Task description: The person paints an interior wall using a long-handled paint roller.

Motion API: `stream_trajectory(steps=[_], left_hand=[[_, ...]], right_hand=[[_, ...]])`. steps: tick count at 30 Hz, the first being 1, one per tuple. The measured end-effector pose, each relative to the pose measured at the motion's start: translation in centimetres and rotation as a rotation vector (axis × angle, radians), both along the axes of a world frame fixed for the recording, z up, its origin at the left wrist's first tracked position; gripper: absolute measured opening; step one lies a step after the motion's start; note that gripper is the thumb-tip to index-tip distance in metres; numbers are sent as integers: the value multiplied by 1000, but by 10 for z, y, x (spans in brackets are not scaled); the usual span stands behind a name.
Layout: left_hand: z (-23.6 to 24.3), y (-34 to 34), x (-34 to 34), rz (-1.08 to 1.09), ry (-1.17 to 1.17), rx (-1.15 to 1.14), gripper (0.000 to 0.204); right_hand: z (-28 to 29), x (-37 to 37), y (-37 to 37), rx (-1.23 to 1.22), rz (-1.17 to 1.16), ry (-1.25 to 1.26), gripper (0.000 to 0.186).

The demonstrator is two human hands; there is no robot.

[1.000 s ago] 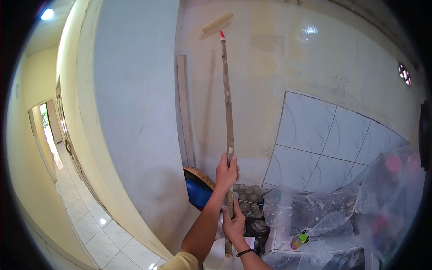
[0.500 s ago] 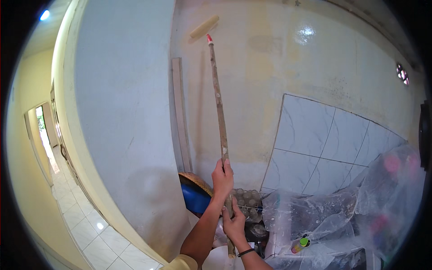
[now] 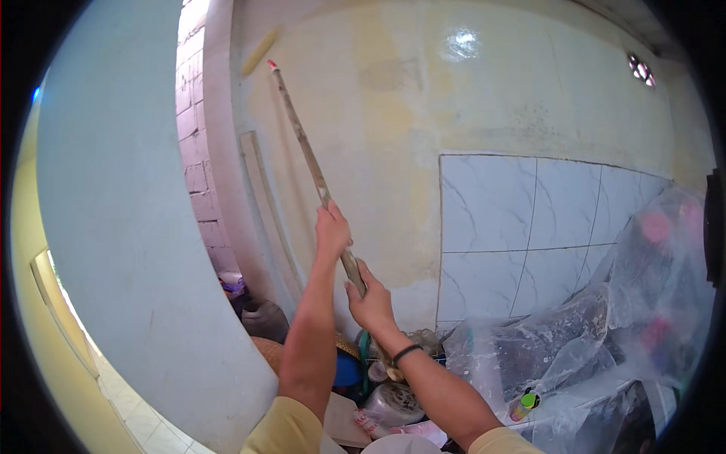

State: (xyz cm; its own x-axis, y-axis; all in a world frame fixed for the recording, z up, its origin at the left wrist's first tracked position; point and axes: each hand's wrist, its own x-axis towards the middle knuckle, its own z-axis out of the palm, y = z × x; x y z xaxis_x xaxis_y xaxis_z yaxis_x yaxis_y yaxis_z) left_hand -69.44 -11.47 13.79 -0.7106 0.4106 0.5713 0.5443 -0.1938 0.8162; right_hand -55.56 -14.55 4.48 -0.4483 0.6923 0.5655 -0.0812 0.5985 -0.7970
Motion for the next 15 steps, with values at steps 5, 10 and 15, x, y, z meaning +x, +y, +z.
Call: stream_trajectory(steps=[5,10,15], left_hand=[[4,10,3,-20,-24,1,37],[-64,-8,37,2,-43,-50,33],[-125,-20,99,-82,-140,-122,31]], right_hand=[[1,4,9,-13,13,-28,52],[-61,37,-12,-30,-4,-49,53],[-128,86,-20,-34,-33,-2,53]])
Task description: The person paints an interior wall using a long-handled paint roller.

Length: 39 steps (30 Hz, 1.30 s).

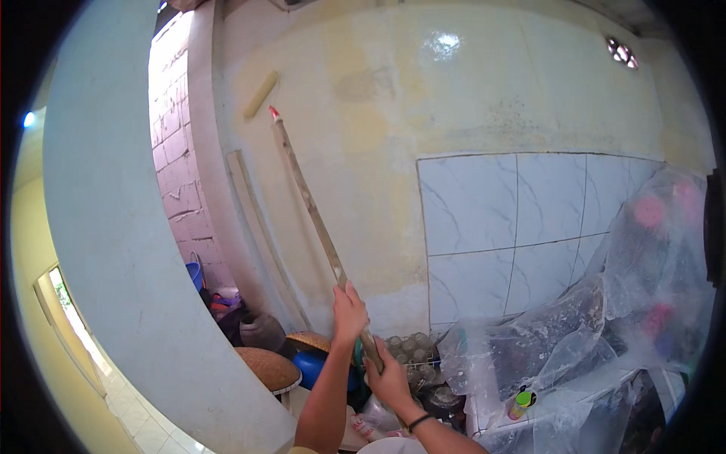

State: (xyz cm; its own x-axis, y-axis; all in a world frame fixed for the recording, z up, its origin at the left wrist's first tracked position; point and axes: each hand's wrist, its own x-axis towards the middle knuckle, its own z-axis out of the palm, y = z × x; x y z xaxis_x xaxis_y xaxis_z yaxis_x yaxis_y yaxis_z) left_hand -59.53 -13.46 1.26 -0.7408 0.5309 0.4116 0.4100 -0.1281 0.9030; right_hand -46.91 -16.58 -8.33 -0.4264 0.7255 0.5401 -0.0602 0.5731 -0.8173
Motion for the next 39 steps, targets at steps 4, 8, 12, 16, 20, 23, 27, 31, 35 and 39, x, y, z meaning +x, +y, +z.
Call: stream_trajectory(steps=[4,8,12,16,20,23,27,31,35,39], left_hand=[[-7,5,0,-11,-35,27,30],[39,16,-31,-3,48,93,30],[101,25,-67,-3,106,151,31],[152,34,-84,-36,75,203,32],[147,35,-69,-102,14,227,32],[106,33,-51,-42,53,197,30],[47,26,-1,-94,-11,197,27],[32,14,14,-226,-185,215,29],[67,4,-13,-229,-225,245,31],[121,2,-57,-285,-247,293,35]], right_hand=[[11,14,-5,-96,23,-91,52],[44,-13,12,83,19,110,54],[115,-42,29,-53,81,-127,57],[167,-46,38,-25,103,-139,57],[163,-36,42,-74,119,-173,57],[122,-23,36,-31,63,-178,57],[64,20,20,5,-21,-115,55],[48,34,4,3,-62,-161,57],[93,17,-7,39,-61,-229,58],[144,-16,2,30,42,-241,58]])
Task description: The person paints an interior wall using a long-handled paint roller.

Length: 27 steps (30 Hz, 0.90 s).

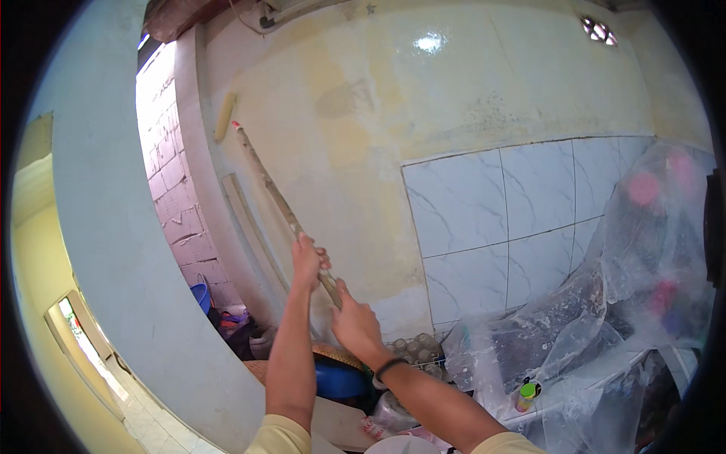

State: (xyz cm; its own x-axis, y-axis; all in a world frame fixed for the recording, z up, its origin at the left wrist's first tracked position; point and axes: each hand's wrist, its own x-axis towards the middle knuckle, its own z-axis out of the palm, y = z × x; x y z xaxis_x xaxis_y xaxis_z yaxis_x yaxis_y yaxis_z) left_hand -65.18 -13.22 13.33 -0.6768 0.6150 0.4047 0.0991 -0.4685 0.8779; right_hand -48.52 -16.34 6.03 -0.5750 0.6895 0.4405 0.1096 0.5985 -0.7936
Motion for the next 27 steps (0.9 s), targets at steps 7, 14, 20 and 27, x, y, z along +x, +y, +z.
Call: stream_trajectory(steps=[7,14,20,27], left_hand=[[7,5,0,36,-9,14,35],[-106,-10,69,38,40,-91,30],[-158,-34,111,172,85,-121,26],[-107,-37,88,460,396,-202,32]], right_hand=[[8,-1,2,11,-28,41,57],[-109,50,-21,10,-105,101,55],[-164,84,-43,-8,-44,270,52],[-118,59,-58,26,-51,326,51]])
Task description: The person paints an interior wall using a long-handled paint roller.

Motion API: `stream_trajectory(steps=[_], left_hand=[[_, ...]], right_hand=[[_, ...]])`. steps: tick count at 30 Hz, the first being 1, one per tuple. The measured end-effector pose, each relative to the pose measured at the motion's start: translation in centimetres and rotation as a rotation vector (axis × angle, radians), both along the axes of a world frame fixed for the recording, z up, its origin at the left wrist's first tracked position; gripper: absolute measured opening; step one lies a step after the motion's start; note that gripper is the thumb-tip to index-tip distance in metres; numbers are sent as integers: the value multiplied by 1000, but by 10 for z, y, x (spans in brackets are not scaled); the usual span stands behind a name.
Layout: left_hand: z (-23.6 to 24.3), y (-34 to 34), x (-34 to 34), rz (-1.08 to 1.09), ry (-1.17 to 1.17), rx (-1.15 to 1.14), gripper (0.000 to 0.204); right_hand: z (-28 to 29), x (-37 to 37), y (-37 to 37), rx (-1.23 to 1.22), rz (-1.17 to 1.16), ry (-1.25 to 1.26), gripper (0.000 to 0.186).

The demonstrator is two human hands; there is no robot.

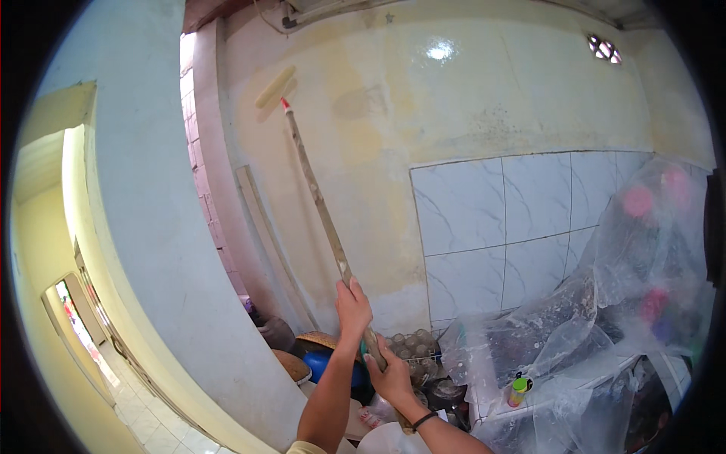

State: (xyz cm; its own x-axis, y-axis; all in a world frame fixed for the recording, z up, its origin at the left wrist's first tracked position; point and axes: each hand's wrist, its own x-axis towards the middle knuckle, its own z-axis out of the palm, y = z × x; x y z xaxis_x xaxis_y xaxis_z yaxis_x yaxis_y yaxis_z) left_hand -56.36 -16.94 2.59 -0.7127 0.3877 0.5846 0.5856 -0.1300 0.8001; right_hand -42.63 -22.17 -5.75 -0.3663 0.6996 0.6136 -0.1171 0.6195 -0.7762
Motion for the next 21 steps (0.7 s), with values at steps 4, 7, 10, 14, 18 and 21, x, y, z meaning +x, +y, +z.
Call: stream_trajectory(steps=[4,7,10,14,18,21], left_hand=[[36,-2,-21,45,93,-47,34],[63,-5,-40,11,69,-79,34],[78,5,-56,9,89,-92,35],[116,20,-77,-9,101,-81,38],[191,58,-128,8,141,-101,40],[248,64,-146,-67,113,-119,41]], right_hand=[[21,-36,-1,28,-20,97,51],[42,-61,-2,52,22,207,52],[61,-77,5,-9,10,127,54],[87,-108,30,-61,-18,-19,55],[149,-154,79,52,-26,-14,57],[222,-133,72,-124,157,-104,63]])
